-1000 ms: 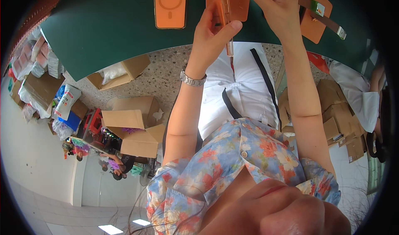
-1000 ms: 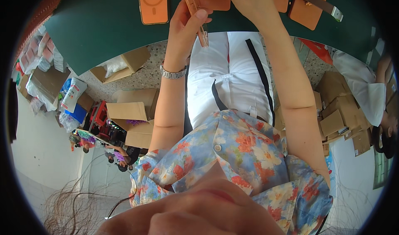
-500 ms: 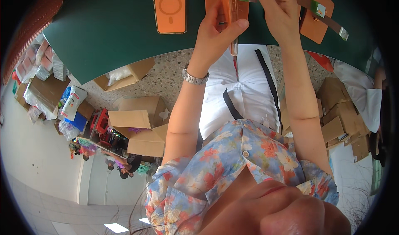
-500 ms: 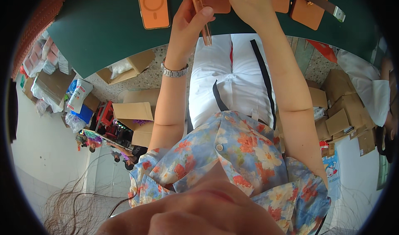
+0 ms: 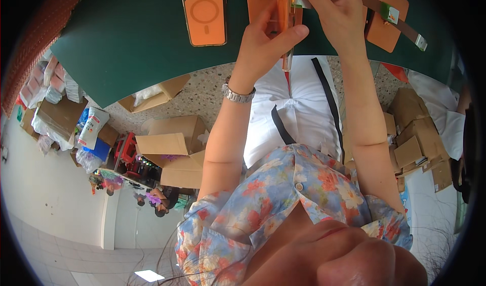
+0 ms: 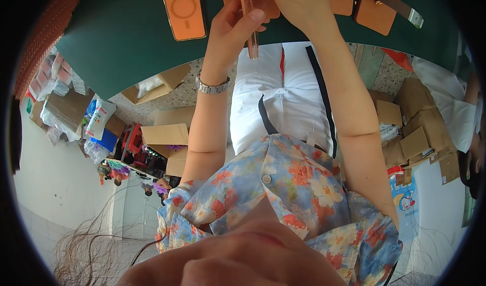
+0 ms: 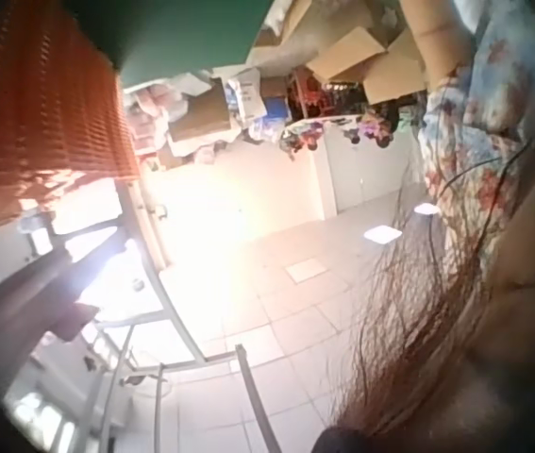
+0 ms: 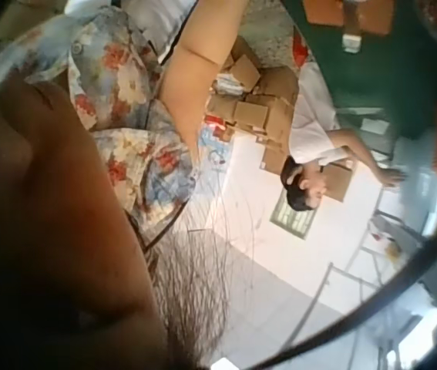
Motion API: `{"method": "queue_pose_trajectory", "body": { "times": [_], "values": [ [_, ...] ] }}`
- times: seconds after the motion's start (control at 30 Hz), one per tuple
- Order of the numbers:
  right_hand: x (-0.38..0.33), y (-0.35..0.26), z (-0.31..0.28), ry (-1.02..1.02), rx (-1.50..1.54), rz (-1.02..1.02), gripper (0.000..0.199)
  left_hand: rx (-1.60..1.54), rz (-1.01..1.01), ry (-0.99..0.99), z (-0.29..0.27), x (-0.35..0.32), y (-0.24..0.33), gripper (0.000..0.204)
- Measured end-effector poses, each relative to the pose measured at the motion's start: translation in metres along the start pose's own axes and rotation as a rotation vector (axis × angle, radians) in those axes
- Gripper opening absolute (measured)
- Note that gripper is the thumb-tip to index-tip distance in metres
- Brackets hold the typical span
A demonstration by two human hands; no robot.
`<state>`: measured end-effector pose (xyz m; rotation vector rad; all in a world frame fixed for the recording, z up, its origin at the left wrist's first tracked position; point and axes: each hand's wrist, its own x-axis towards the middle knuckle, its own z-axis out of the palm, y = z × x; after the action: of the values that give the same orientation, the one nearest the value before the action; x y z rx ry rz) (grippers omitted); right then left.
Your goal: The person picks up phone cases and installs small button components into each case using fixtures on the table.
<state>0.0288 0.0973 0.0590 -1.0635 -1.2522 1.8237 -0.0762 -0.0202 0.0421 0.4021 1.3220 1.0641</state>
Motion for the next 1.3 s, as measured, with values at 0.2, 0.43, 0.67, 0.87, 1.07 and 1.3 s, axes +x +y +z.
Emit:
{"method": "queue_pose_trajectory", "body": {
  "times": [0.2, 0.43, 0.67, 0.87, 1.07, 1.3],
  "values": [
    [-0.003, -0.003, 0.003, 0.024, -0.034, -0.008, 0.03, -0.017, 0.018, -0.005, -0.001, 0.002, -0.004, 0.066],
    [0.004, 0.011, -0.006, -0.054, -0.084, 0.057, 0.023, -0.051, -0.045, 0.021, -0.003, 0.008, -0.006, 0.056],
    [0.039, 0.001, -0.011, 0.079, -0.217, 0.025, 0.023, -0.152, 0.095, 0.103, -0.012, -0.013, 0.0, 0.06],
    [0.074, 0.012, -0.013, -0.094, -1.012, -0.385, 0.023, -0.159, 0.2, 0.243, -0.023, -0.027, 0.005, 0.061],
    [0.086, 0.019, -0.008, -0.174, -1.104, -0.298, 0.019, -0.148, 0.17, 0.251, -0.024, -0.028, -0.001, 0.061],
    [0.07, -0.002, 0.002, -0.109, -0.808, -0.225, 0.014, -0.151, 0.164, 0.209, -0.022, -0.03, -0.004, 0.061]
  ]
}}
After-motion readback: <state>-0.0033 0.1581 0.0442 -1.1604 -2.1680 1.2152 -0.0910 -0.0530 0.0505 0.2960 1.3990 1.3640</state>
